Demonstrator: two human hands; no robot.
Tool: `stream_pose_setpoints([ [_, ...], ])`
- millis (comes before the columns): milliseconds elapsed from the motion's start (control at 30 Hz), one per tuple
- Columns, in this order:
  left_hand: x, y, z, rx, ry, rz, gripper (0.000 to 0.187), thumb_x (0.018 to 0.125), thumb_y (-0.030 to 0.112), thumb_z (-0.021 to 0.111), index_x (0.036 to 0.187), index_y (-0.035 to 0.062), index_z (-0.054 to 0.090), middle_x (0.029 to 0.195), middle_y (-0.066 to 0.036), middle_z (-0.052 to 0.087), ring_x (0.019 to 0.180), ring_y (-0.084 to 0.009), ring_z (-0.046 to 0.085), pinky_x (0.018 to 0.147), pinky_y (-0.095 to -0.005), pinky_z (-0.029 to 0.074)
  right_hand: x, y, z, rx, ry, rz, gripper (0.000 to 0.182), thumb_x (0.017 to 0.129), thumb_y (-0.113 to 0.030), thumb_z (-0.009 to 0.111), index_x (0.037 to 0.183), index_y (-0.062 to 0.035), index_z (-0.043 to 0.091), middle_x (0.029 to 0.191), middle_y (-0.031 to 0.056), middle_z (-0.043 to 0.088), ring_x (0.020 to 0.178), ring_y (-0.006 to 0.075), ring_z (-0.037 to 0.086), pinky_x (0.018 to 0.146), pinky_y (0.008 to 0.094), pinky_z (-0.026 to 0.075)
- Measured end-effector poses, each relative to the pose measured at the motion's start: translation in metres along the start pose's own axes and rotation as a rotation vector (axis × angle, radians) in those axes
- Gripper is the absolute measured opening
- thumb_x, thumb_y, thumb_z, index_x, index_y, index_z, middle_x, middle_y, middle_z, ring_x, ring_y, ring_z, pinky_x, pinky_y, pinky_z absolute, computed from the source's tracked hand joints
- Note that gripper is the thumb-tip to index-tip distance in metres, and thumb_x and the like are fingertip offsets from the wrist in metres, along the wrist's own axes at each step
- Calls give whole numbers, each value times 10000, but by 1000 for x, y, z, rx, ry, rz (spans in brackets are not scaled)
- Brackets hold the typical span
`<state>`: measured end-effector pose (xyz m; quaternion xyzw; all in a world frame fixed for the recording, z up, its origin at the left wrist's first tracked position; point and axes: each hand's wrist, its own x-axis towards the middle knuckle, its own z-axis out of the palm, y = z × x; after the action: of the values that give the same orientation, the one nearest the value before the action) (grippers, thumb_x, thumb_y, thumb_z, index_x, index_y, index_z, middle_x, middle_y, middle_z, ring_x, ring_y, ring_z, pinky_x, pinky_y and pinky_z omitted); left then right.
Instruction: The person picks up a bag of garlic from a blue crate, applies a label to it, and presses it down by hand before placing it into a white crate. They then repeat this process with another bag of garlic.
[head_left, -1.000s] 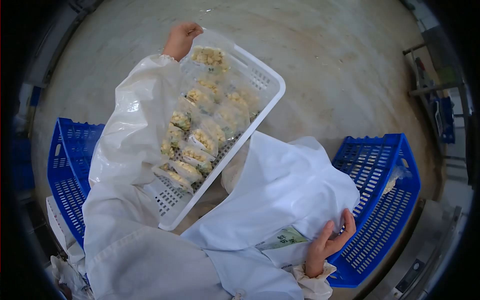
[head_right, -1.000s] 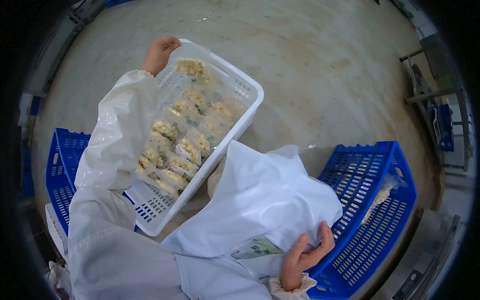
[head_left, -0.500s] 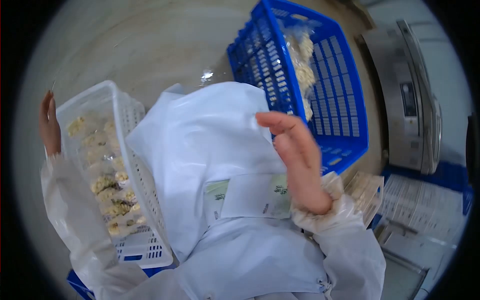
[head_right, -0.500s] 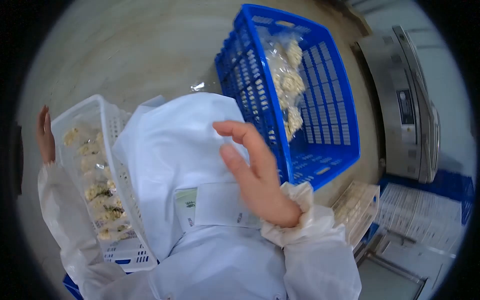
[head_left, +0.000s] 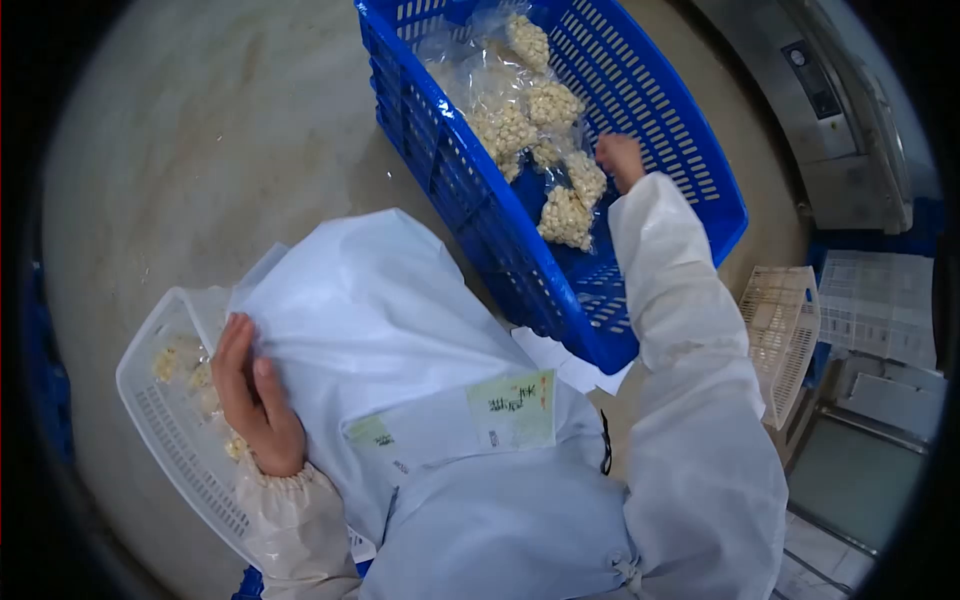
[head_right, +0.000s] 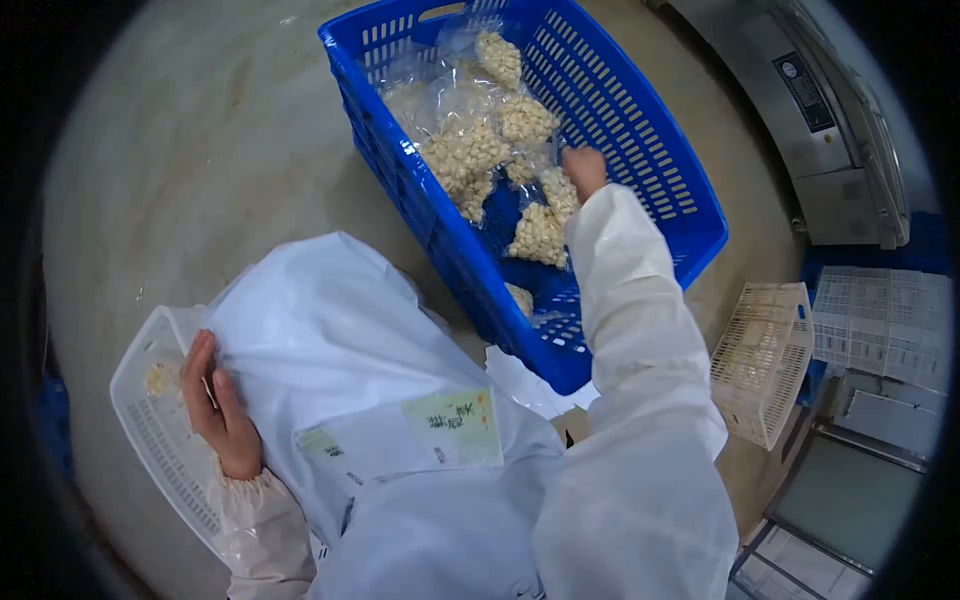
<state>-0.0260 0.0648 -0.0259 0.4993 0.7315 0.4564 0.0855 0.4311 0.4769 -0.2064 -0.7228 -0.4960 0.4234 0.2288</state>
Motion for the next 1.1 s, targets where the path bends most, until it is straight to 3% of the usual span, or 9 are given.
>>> stream_pose_setpoints([
  [200, 11, 7, 5, 171, -44, 10, 295, 1002, 106, 448, 1201, -58, 590, 1291, -204, 572, 1231, -334, 524, 1075, -418, 370, 25, 63, 94, 355, -246, 382, 699, 888, -429, 666, 1398, -11, 436, 1312, 176, 561, 1019, 267, 620, 835, 434, 517],
  [333, 18, 16, 9, 186, -60, -68, 324, 1012, 154, 436, 1199, -58, 596, 1309, -202, 559, 1236, -327, 517, 1079, -419, 367, 46, 58, 158, 435, -207, 388, 739, 894, -447, 664, 1459, -59, 388, 1483, 174, 386, 1195, 294, 517, 969, 541, 422],
  [567, 20, 15, 10, 250, -31, -146, 328, 1018, 158, 432, 1210, -50, 596, 1327, -190, 549, 1242, -308, 511, 1087, -408, 358, 12, 26, 236, 561, 78, 155, 652, 834, -383, 710, 1289, 54, 546, 1220, 177, 625, 1079, 345, 603, 892, 433, 472],
  [600, 21, 16, 10, 250, -39, -146, 325, 1020, 148, 425, 1216, -47, 595, 1333, -183, 548, 1248, -296, 506, 1092, -401, 350, 17, 31, 251, 118, 303, 116, 636, 779, -338, 737, 1206, 98, 559, 1120, 276, 647, 977, 376, 661, 869, 440, 521],
  [700, 21, 20, 13, 240, -46, -156, 319, 1021, 139, 423, 1216, -45, 597, 1333, -178, 551, 1249, -286, 504, 1096, -395, 344, 6, 10, 262, -145, 443, 5, 633, 764, -357, 763, 1152, 122, 620, 1005, 221, 700, 887, 307, 684, 797, 399, 530],
  [800, 22, 21, 13, 247, -41, -155, 313, 1019, 141, 432, 1206, -44, 602, 1324, -182, 557, 1242, -288, 510, 1091, -396, 349, 7, -6, 216, 284, 84, 181, 543, 771, -369, 783, 1052, 81, 668, 727, 110, 668, 648, 236, 646, 595, 351, 512],
  [933, 22, 23, 12, 249, -40, -145, 319, 1008, 172, 460, 1202, -42, 596, 1318, -199, 547, 1237, -317, 513, 1072, -404, 377, 11, 9, 205, 557, -208, 217, 362, 807, -437, 788, 903, -104, 684, 560, -64, 402, 458, 55, 319, 432, 240, 242],
  [1033, 23, 22, 13, 214, -43, -137, 308, 1001, 154, 467, 1199, -44, 596, 1313, -201, 550, 1236, -318, 514, 1071, -404, 378, 26, 29, 191, 618, -524, 177, 353, 799, -436, 800, 934, -131, 686, 634, -77, 436, 496, 63, 332, 457, 261, 289],
  [1100, 22, 21, 12, 206, -41, -126, 301, 996, 143, 474, 1195, -46, 596, 1309, -202, 552, 1236, -318, 514, 1072, -403, 376, 21, 17, 165, 502, -613, 353, 436, 790, -436, 811, 1071, -125, 690, 860, -45, 626, 710, 93, 541, 633, 236, 412],
])
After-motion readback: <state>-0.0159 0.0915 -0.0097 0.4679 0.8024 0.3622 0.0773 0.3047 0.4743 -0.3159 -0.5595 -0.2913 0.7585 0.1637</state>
